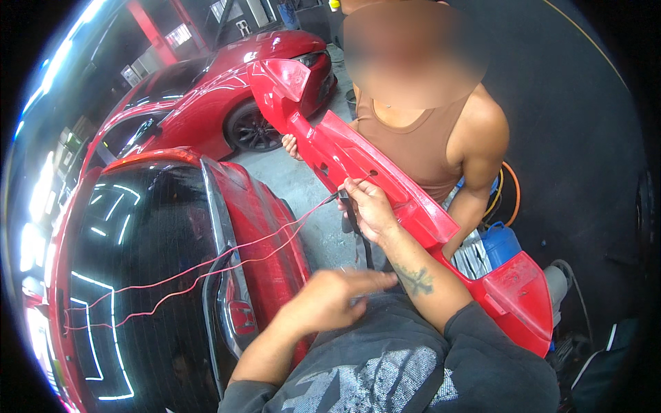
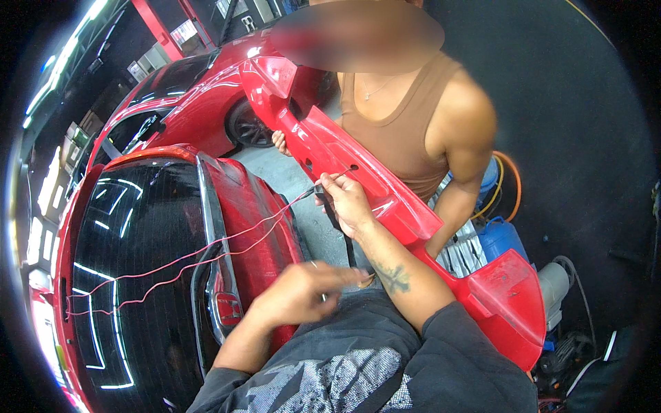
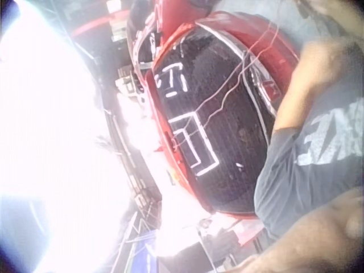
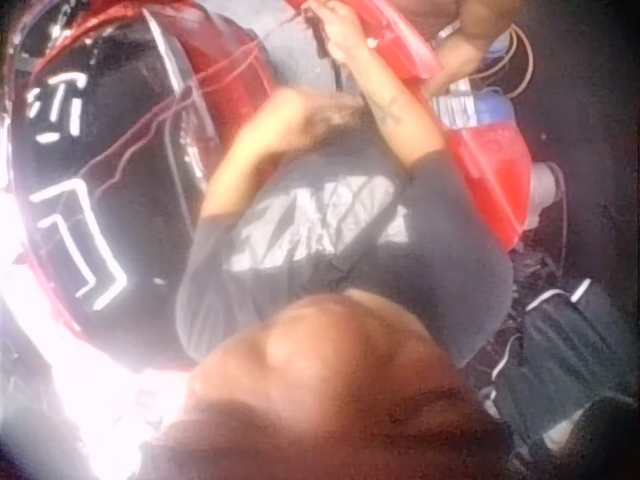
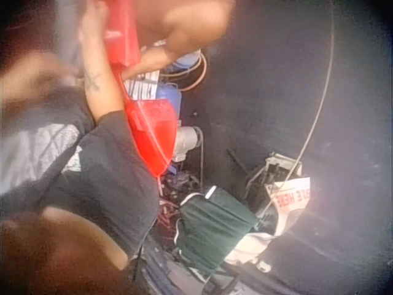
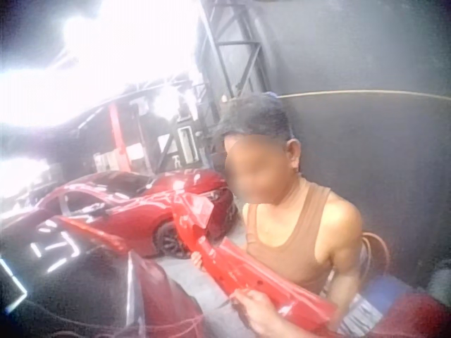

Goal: The person threads a black cable through a red car spoiler held by a coworker. The person manipulates the cable ends and guides them through the spoiler's mounting holes while the coworker holds the part steady.

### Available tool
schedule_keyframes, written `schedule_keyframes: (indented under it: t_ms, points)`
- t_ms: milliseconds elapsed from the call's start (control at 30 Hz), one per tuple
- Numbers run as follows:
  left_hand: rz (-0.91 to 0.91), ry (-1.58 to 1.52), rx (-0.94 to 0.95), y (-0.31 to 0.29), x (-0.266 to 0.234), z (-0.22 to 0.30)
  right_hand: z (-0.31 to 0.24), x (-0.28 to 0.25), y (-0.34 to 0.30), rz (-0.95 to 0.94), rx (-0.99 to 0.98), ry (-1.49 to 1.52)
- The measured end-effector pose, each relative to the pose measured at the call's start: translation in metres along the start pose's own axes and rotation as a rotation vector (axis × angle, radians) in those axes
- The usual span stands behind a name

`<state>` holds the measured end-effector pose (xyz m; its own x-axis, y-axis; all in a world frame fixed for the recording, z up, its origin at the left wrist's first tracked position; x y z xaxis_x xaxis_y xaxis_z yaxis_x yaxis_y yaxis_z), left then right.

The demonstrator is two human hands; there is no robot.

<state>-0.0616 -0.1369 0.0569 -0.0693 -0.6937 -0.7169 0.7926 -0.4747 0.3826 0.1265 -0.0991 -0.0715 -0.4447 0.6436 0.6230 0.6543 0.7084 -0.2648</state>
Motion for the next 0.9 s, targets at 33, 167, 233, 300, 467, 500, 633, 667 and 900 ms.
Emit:
schedule_keyframes:
  t_ms: [33, 167, 233, 300, 467, 500, 633, 667, 900]
  points:
    - [0.105, 0.061, -0.08, 0.002, -0.03, -0.006, 0.001, -0.002, 0.001, 0.014, -0.006, -0.004]
    - [0.642, 0.342, -0.39, -0.004, -0.14, -0.095, -0.002, -0.003, 0.007, -0.019, -0.108, 0.003]
    - [0.505, 0.245, -0.524, 0.003, -0.135, -0.16, -0.003, 0.001, 0.009, -0.028, -0.09, -0.008]
    - [0.324, -0.19, -0.627, 0.021, -0.105, -0.198, -0.003, 0.001, 0.009, -0.034, -0.096, 0.027]
    - [0.217, -0.356, -0.705, 0.03, -0.084, -0.203, 0.002, -0.006, 0.015, -0.048, -0.088, -0.047]
    - [0.223, -0.328, -0.673, 0.03, -0.082, -0.206, 0.003, -0.005, 0.017, -0.053, -0.077, -0.077]
    - [0.231, 0.145, -0.549, 0.037, -0.088, -0.168, 0.003, -0.014, 0.016, 0.116, -0.174, -0.217]
    - [0.255, 0.152, -0.524, 0.036, -0.086, -0.165, 0.001, -0.014, 0.015, 0.128, -0.215, -0.243]
    - [0.199, 0.904, -0.028, 0.031, -0.063, -0.142, -0.009, -0.014, 0.002, 0.344, -0.337, -0.447]
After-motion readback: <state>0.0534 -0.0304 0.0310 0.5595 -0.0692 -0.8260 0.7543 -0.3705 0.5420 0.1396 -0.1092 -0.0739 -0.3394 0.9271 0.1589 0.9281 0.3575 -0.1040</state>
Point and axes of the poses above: each hand's wrist, its own y-axis towards the middle knuckle, its own x-axis out of the palm, z = x × y, the point moved 10 cm from there along y, towards the middle knuckle, and after that the axes turned 12 degrees about x, right-handed, at the moved point
